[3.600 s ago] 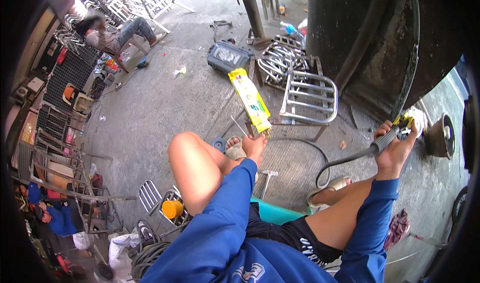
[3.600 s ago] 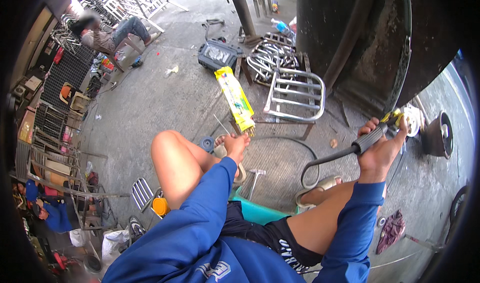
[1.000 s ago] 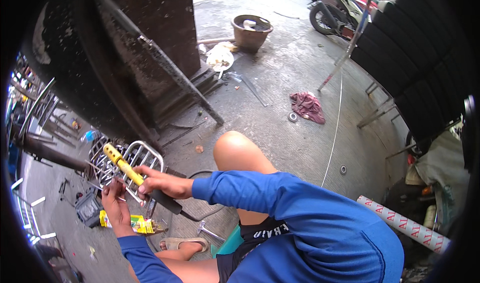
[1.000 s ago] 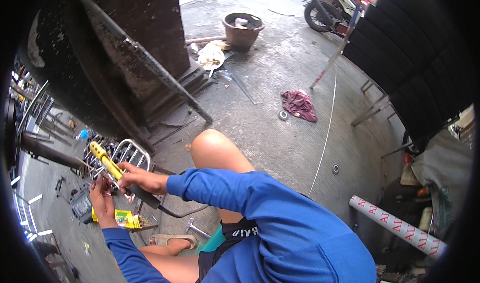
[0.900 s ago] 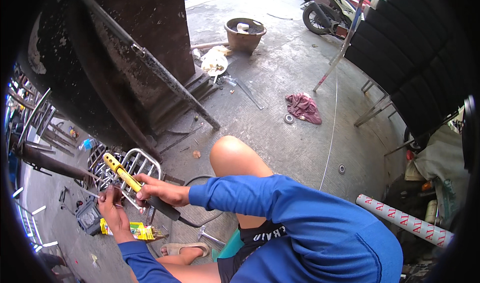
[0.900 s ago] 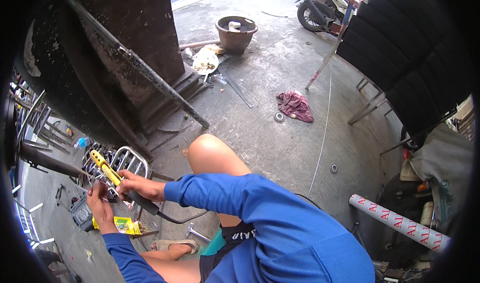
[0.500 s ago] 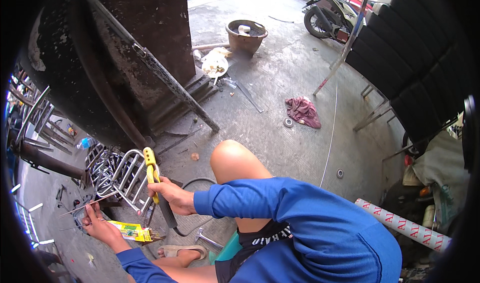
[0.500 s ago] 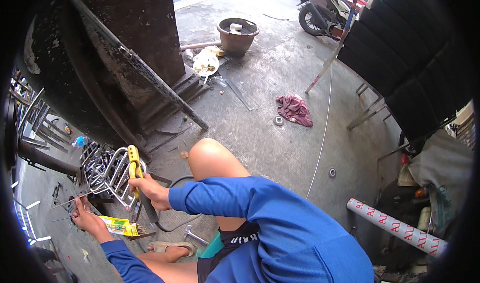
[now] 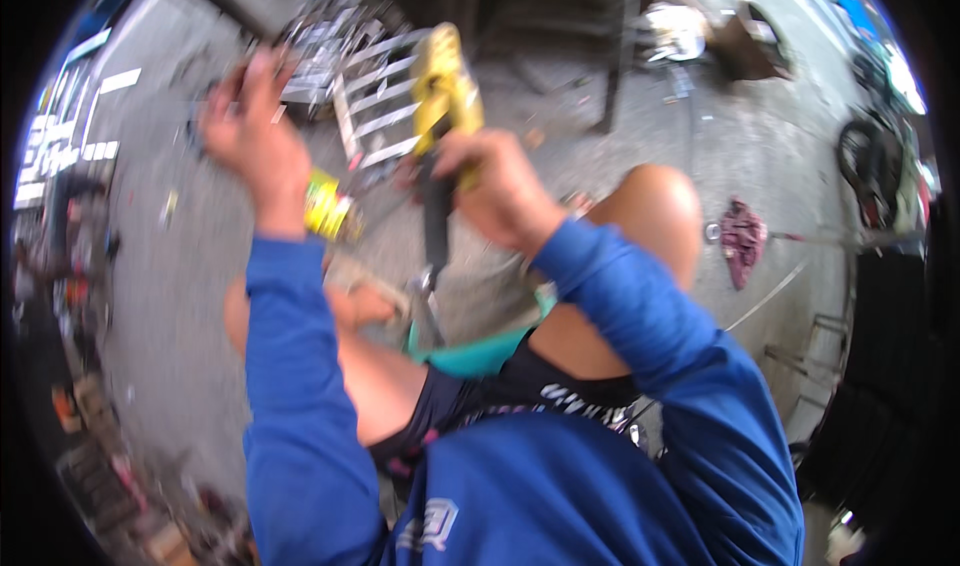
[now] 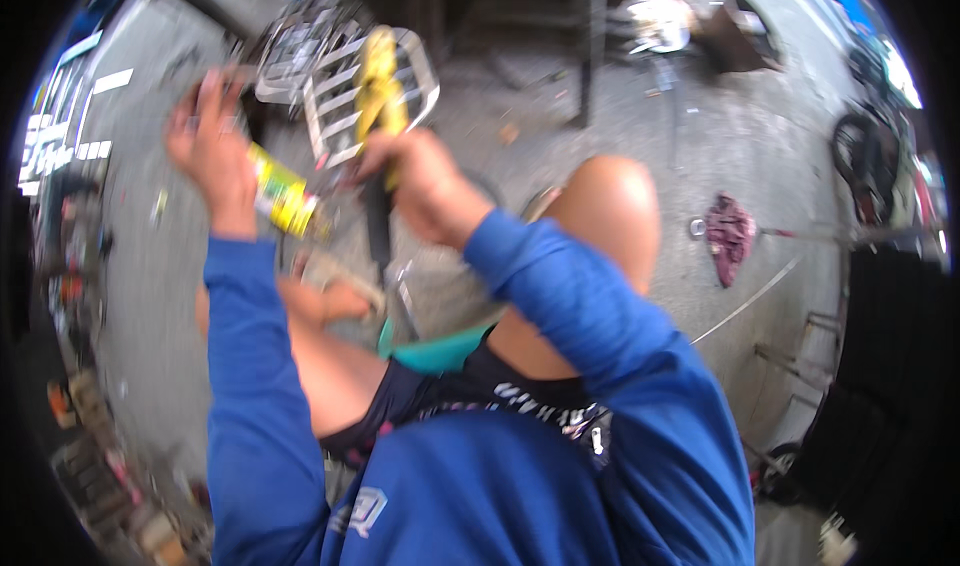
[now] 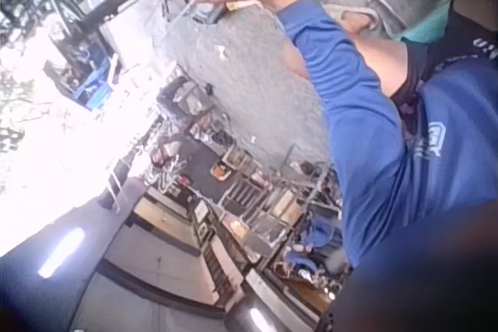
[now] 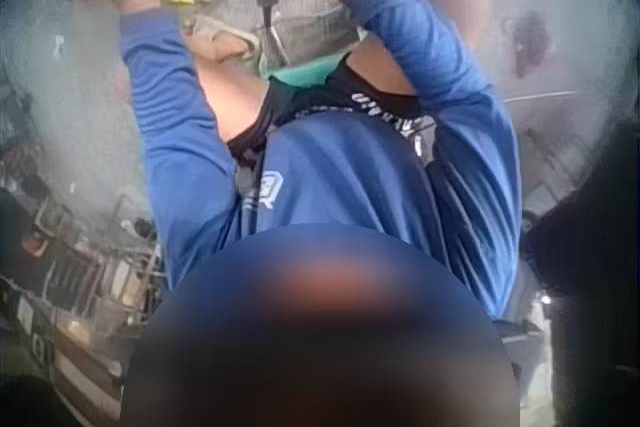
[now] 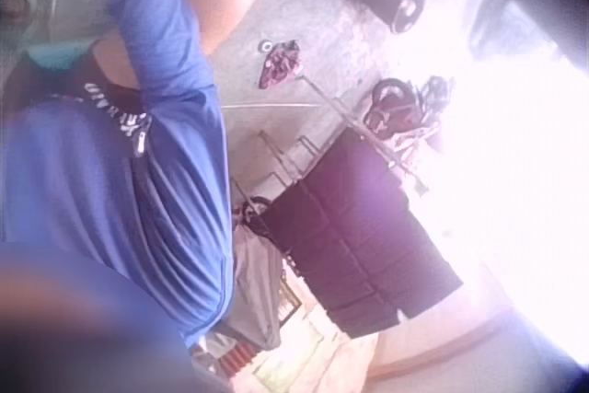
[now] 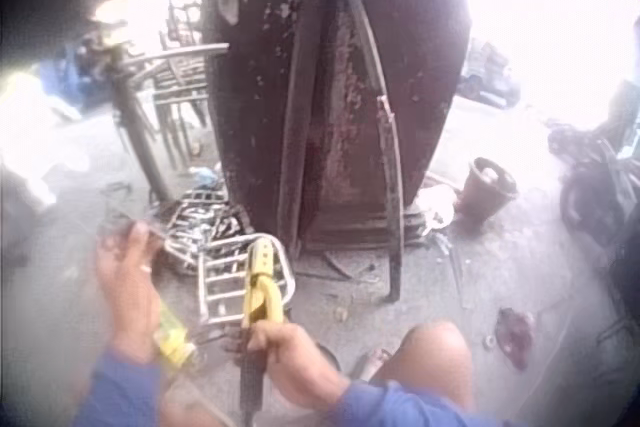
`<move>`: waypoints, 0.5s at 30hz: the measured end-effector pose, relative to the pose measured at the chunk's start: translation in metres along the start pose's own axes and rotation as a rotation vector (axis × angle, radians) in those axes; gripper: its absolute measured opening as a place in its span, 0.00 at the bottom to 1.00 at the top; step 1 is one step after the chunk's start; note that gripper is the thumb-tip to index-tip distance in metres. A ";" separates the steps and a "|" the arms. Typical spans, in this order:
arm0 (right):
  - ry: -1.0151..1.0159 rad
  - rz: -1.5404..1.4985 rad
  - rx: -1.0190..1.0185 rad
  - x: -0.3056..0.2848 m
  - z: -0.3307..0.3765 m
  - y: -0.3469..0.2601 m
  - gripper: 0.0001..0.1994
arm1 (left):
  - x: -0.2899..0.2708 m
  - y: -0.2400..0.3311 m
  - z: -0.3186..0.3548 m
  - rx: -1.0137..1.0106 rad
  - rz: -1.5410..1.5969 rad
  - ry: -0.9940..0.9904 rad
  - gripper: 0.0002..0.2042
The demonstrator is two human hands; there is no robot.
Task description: The person welds a chrome motorcycle luggage rack using a handheld welding torch and consumable rods. They repeatedly strike the arc, weld along joints, and reposition the rack to access different seams.
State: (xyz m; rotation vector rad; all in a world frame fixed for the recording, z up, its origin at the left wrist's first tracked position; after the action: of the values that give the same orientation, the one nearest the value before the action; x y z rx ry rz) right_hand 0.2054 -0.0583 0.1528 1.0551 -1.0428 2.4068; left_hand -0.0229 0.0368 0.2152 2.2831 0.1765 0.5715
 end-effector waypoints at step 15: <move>0.190 0.128 0.094 0.007 0.012 0.000 0.13 | 0.037 0.021 0.025 0.108 0.003 0.052 0.06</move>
State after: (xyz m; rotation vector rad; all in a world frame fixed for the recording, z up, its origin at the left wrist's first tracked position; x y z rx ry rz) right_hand 0.2063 -0.0671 0.1634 0.7898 -0.9676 2.6205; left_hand 0.0205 0.0174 0.2278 2.3739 0.2348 0.6366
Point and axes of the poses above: each hand's wrist, its own z-axis away from the middle knuckle, its own x-axis out of the palm, y = z × x, the point moved 5 cm from there along -z, towards the middle knuckle, and after that the axes turned 15 degrees about x, right-handed, at the moved point
